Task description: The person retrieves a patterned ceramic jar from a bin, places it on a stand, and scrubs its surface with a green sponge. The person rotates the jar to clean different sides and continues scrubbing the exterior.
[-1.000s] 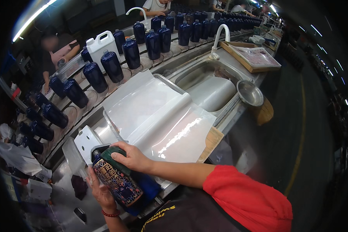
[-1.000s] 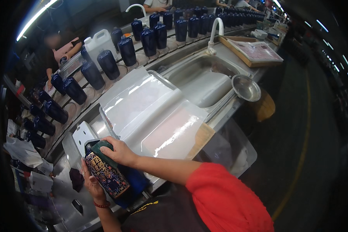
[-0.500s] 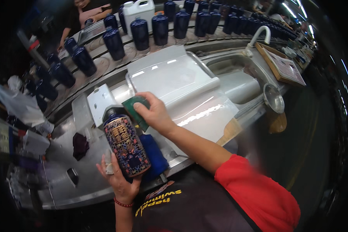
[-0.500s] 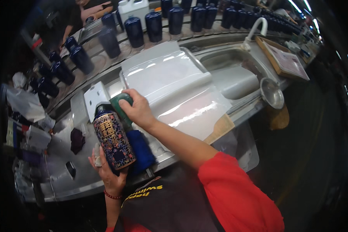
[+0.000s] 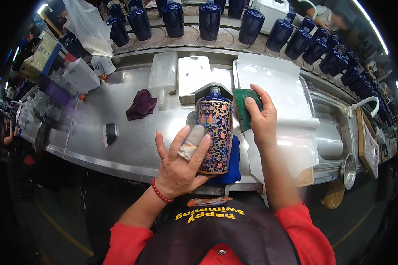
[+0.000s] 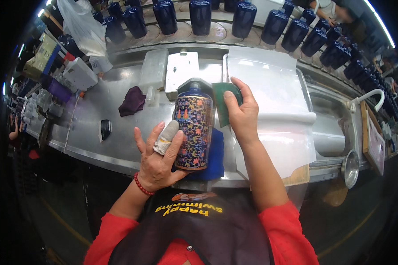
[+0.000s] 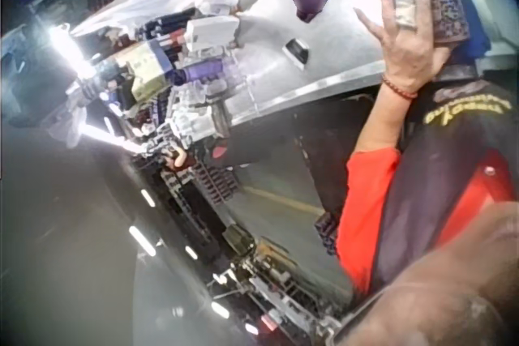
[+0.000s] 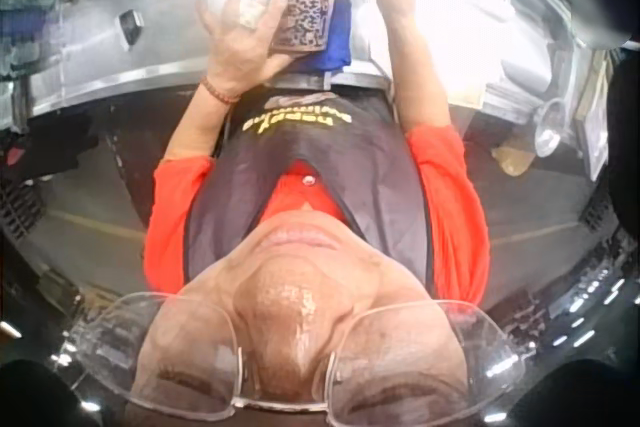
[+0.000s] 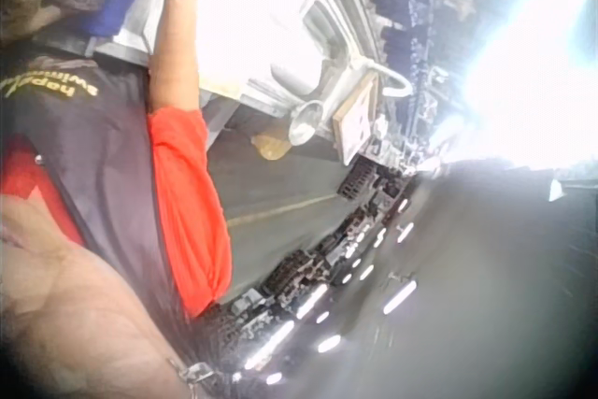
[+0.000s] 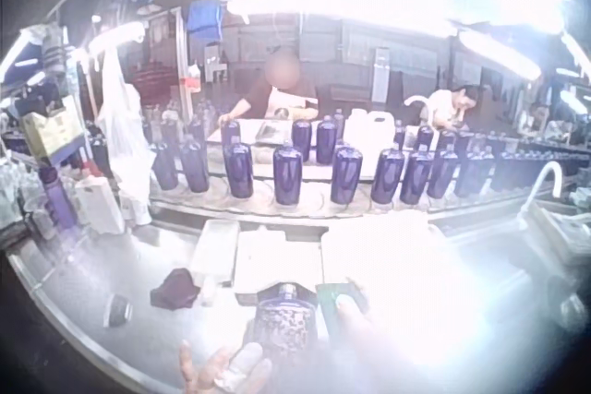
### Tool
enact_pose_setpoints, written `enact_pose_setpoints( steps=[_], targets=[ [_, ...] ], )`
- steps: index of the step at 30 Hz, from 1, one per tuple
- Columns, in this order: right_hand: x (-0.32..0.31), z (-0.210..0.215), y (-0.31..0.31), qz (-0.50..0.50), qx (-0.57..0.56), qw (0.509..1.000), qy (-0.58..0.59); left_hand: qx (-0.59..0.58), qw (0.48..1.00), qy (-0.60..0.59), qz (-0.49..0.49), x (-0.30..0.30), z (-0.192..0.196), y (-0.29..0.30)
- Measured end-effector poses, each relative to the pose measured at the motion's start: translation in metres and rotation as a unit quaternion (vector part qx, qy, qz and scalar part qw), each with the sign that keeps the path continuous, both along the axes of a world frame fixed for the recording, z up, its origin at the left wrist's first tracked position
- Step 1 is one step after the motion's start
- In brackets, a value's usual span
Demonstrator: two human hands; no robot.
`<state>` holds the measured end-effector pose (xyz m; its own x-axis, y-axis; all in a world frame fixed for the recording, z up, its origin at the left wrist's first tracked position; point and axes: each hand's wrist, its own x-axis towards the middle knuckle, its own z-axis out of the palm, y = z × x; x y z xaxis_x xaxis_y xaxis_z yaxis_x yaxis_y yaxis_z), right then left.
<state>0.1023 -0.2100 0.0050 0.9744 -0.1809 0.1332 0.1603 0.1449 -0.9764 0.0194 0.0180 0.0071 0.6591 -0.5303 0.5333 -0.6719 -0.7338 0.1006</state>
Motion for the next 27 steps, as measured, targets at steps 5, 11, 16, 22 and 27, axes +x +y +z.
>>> enact_pose_setpoints(
  steps=[5,11,16,22,27],
  targets=[
    [0.003,0.001,-0.002,0.021,-0.053,0.998,-0.029,-0.097,0.992,0.065,0.045,0.001,-0.022,0.001],
    [-0.002,0.008,-0.001,0.082,-0.023,0.994,-0.063,0.001,0.999,0.013,0.04,0.001,-0.004,0.003],
    [-0.002,0.013,-0.002,-0.008,-0.067,0.997,-0.039,-0.031,0.998,0.034,0.031,0.0,-0.006,-0.003],
    [0.007,0.021,-0.009,-0.037,-0.167,0.984,-0.052,-0.106,0.991,0.077,0.033,0.005,-0.024,0.0],
    [0.009,0.025,-0.012,-0.006,-0.246,0.967,-0.07,-0.079,0.994,0.077,0.026,0.004,-0.022,0.003]
  ],
)
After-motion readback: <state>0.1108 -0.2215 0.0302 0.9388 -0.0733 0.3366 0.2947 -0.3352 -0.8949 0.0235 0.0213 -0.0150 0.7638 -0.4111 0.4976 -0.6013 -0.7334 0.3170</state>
